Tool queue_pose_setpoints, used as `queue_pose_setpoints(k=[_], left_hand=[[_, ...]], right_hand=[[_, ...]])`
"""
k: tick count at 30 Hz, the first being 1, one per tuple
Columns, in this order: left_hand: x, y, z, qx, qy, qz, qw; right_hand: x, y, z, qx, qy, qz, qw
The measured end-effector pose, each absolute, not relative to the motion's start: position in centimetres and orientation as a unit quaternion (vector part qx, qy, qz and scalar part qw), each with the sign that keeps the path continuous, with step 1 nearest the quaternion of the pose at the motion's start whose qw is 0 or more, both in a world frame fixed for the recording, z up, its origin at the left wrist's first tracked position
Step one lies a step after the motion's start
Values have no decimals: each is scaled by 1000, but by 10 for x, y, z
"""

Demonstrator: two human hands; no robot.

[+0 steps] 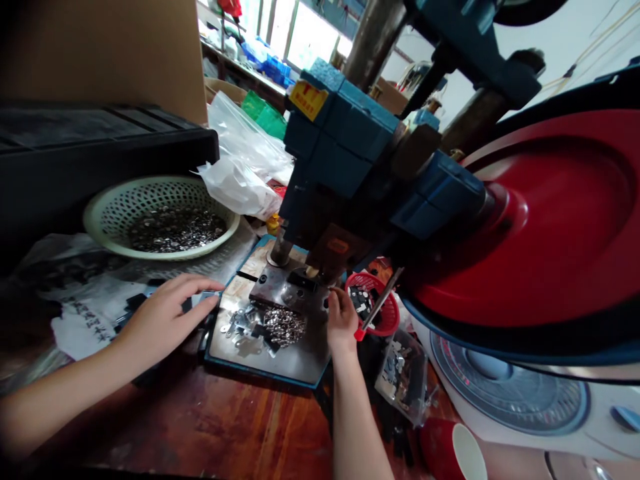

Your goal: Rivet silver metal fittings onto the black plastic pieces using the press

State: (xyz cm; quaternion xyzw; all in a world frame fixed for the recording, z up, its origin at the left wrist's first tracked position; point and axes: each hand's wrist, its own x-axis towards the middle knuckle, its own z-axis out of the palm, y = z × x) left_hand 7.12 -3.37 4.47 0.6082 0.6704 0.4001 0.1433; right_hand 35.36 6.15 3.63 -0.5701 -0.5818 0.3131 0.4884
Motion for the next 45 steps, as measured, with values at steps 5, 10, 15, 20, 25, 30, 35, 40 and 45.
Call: queue_pose_setpoints(k=[5, 10, 15, 20, 25, 30, 35, 40, 45], left_hand=[[26, -47, 31, 598, 729, 308, 127], [-12, -54, 9, 603, 766, 202, 92], [-19, -33, -8, 620, 765, 161, 71], [-23, -5, -20, 627, 755, 165, 102], [-28, 2, -19, 626, 756, 138, 134], [-27, 2, -9, 623, 757, 116, 160], [-18, -3, 5, 622, 757, 115, 167], [1, -13, 24, 629, 730, 202, 173], [34, -22, 45, 603, 692, 301, 258]], right_hand=[[334, 86, 49, -555, -641, 320, 422], [345, 78, 41, -568, -569, 352, 479], [386, 57, 41, -571, -469, 356, 572], [410, 26, 32, -578, -426, 371, 589], [393, -11, 13, -628, -520, 352, 459], [369, -26, 17, -578, -724, 191, 325], [351, -18, 22, -549, -794, 120, 232], [345, -14, 21, -560, -795, 106, 207], [348, -13, 18, -565, -786, 108, 226]])
